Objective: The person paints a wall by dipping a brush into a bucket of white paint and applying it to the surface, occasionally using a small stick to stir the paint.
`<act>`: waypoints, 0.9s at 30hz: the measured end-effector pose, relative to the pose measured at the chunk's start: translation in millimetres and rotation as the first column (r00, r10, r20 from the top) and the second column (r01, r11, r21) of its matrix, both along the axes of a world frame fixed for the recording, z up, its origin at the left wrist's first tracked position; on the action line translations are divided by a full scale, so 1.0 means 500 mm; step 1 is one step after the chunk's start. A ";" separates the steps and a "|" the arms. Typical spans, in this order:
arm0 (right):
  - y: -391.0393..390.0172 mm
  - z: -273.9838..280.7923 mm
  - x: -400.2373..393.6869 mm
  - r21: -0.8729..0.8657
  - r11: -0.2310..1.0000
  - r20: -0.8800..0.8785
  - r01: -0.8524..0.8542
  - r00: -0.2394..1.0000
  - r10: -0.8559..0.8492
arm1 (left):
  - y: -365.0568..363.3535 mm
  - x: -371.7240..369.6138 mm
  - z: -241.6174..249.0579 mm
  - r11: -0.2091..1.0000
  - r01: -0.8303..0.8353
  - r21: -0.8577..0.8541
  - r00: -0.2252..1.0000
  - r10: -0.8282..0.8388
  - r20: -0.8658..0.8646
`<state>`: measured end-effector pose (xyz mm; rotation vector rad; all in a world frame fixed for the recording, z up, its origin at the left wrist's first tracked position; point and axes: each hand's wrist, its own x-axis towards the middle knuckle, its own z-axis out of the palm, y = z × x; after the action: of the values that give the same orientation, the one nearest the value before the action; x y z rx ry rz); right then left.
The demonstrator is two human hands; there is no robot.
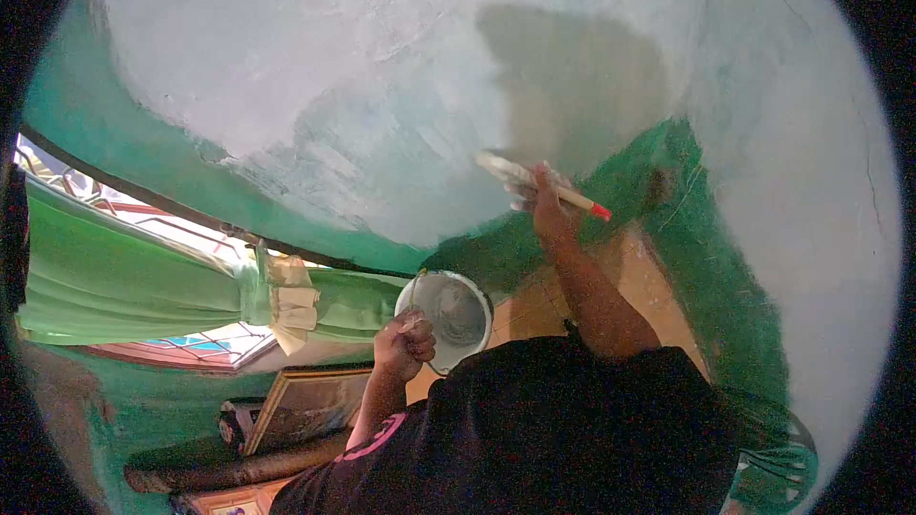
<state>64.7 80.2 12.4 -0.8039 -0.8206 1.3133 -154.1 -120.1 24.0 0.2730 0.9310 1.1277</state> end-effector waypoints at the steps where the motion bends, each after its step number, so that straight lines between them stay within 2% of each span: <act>1: -0.012 0.041 0.002 -0.049 0.999 -0.035 0.014 0.999 -0.016 | 0.000 0.000 -0.005 0.999 0.013 0.030 0.999 -0.014 0.032; 2: -0.021 0.085 0.001 -0.059 0.998 -0.035 0.016 0.999 -0.018 | -0.001 0.001 -0.008 0.998 0.027 0.057 0.998 -0.030 0.063; 4: -0.017 0.156 0.001 0.292 0.956 -0.299 0.028 0.952 0.063 | 0.003 0.008 -0.007 0.999 0.017 0.037 0.998 -0.019 0.061; 5: 0.003 0.141 -0.002 0.288 0.957 -0.299 0.030 0.953 0.060 | 0.006 0.012 -0.006 1.000 0.005 0.027 0.998 -0.006 0.059; 7: 0.045 0.074 -0.028 0.503 0.861 0.027 0.081 0.994 -0.109 | 0.005 0.013 -0.006 1.000 0.000 0.026 0.998 -0.001 0.064; 8: 0.044 0.036 -0.030 0.504 0.860 0.025 0.081 0.994 -0.108 | 0.005 0.012 -0.006 1.000 -0.007 0.031 0.998 0.005 0.069; 10: 0.031 -0.026 -0.016 0.555 0.827 0.217 0.089 0.944 -0.247 | 0.007 0.014 0.007 1.000 -0.027 0.006 0.999 0.027 0.023; 11: 0.026 -0.032 -0.010 0.556 0.828 0.216 0.080 0.947 -0.237 | 0.002 0.013 0.012 0.998 -0.046 -0.031 0.999 0.045 -0.022; 13: 0.014 -0.044 -0.002 0.162 0.986 0.071 0.028 0.997 -0.040 | -0.005 0.003 0.009 0.999 -0.043 -0.031 0.999 0.042 -0.012; 17: -0.010 0.125 0.003 0.238 0.969 -0.050 0.060 0.998 -0.050 | -0.003 0.000 0.001 0.999 -0.039 -0.020 0.999 0.039 -0.020; 19: -0.005 0.174 -0.008 0.478 0.868 -0.182 0.133 0.982 -0.050 | 0.000 0.000 0.006 1.000 -0.021 -0.004 0.999 0.021 -0.041; 20: 0.001 0.158 -0.010 0.481 0.867 -0.184 0.134 0.982 -0.049 | 0.000 -0.002 0.010 1.000 -0.011 0.012 0.998 0.012 -0.063; 21: 0.013 0.116 -0.013 0.594 0.780 0.082 0.196 0.950 -0.301 | -0.003 -0.003 0.014 1.000 -0.013 0.018 0.998 0.014 -0.067; 22: 0.029 0.070 -0.017 0.712 0.672 0.294 0.203 0.783 -0.548 | -0.005 -0.003 0.018 1.000 -0.010 0.030 0.998 0.012 -0.055; 24: 0.052 -0.064 -0.019 0.746 0.639 0.271 0.187 0.791 -0.548 | 0.003 -0.004 0.030 0.998 -0.016 0.061 0.999 0.019 -0.043; 26: 0.051 -0.152 -0.008 0.767 0.618 0.260 0.171 0.798 -0.543 | 0.003 -0.004 0.040 0.999 0.031 0.037 0.998 -0.029 -0.055; 27: 0.042 -0.176 0.004 0.559 0.822 0.453 0.112 0.789 -0.415 | 0.004 -0.006 0.036 0.999 0.032 0.033 0.998 -0.030 -0.055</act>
<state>66.7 101.1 -75.4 -0.8451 -1.3906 0.5310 -157.2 -118.3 42.1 0.3464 0.9531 1.1132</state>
